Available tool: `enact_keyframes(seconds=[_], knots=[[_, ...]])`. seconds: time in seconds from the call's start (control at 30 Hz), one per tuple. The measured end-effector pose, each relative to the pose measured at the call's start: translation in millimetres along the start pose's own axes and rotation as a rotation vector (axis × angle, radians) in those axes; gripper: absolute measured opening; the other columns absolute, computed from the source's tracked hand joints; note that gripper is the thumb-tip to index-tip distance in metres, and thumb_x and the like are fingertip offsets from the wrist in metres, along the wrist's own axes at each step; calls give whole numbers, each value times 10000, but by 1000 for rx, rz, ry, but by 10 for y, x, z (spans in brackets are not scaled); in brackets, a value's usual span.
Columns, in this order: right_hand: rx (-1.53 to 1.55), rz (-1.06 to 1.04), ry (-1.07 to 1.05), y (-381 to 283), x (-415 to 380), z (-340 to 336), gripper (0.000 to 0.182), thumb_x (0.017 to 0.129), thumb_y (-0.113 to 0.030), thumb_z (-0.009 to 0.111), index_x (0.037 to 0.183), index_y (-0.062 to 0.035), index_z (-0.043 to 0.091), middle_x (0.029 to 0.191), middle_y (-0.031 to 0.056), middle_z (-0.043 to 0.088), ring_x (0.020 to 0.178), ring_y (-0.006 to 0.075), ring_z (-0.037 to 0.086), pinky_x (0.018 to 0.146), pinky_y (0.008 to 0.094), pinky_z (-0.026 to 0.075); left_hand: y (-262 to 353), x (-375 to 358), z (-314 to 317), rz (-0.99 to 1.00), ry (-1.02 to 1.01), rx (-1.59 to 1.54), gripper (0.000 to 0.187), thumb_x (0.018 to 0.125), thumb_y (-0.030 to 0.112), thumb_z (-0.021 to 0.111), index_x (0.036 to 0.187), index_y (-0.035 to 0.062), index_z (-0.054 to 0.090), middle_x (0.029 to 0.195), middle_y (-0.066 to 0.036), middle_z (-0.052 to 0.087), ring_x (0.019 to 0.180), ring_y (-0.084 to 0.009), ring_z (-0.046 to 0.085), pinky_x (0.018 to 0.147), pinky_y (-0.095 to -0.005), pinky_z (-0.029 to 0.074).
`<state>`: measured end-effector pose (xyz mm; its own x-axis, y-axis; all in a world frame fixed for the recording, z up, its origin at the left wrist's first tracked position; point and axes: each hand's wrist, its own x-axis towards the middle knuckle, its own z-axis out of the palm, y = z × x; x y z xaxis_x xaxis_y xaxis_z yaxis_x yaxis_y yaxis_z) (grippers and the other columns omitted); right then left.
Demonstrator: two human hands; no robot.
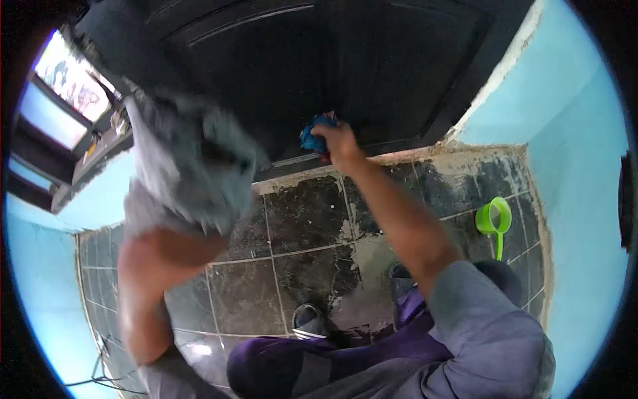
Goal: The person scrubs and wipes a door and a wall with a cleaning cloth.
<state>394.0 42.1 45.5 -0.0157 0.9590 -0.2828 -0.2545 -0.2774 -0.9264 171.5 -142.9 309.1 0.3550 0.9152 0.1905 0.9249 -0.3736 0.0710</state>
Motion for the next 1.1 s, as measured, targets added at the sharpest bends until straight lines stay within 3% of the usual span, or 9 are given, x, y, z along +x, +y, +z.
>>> enact_keyframes(seconds=[0.07,0.2,0.27,0.4,0.5,0.6,0.73,0.9,1.1], knots=[[366,-63,138,853,272,72,246,894,-182,719,1053,-46,590,842,93,629,579,240,607,439,403,483,-55,-192,142,80,-385,371,512,885,495,708,1277,166,696,1266,-96,710,1244,-247,632,1067,-375,470],[532,418,451,1724,-136,-28,224,950,-181,674,1075,-67,527,848,93,599,611,235,601,469,404,477,11,-493,744,9,-960,653,538,1007,438,499,1388,85,636,1501,-190,526,1494,-371,338,1204,-569,273],[527,624,400,2588,34,-200,287,941,-164,699,1151,-87,520,899,81,586,676,215,602,511,393,474,47,-742,926,238,-917,945,662,973,552,519,1466,111,556,1572,-157,475,1520,-430,303,1189,-627,266],[206,399,623,2347,84,-176,376,888,-117,747,1191,-74,528,929,72,584,676,199,591,532,368,471,251,-626,866,226,-1236,765,685,962,572,544,1525,183,502,1609,-131,450,1499,-417,381,1152,-661,336],[477,251,603,2038,276,-286,369,873,-92,737,1181,-56,536,921,78,600,641,191,577,530,354,463,291,-373,737,161,-1642,537,674,959,498,582,1545,182,475,1601,-147,456,1479,-352,436,1093,-586,452],[690,74,670,1700,488,-513,304,896,-102,698,1155,-55,546,917,78,604,628,180,559,527,338,456,190,-422,652,449,-1201,81,663,949,374,625,1572,247,436,1576,-135,489,1431,-321,497,1054,-489,515],[650,51,1109,1456,983,-1436,485,942,-178,702,1352,47,572,1078,174,651,914,320,665,826,481,547,1009,341,426,-146,-1466,-297,777,876,276,673,1597,257,382,1472,-152,581,1269,-394,609,1067,-467,507],[294,73,1359,1614,1504,-2401,525,1010,-186,633,1453,49,478,1367,249,584,1213,388,614,1047,507,489,1027,-199,691,-163,-1247,-810,703,855,307,752,1489,118,515,1304,-183,649,1196,-354,655,1007,-406,541],[102,202,1084,1752,1032,-672,549,1038,-216,564,1473,88,429,1334,296,624,1203,452,635,1051,521,471,1265,-379,764,-337,-1055,-1008,664,879,303,731,1483,116,529,1299,-177,654,1169,-360,667,981,-407,548]])
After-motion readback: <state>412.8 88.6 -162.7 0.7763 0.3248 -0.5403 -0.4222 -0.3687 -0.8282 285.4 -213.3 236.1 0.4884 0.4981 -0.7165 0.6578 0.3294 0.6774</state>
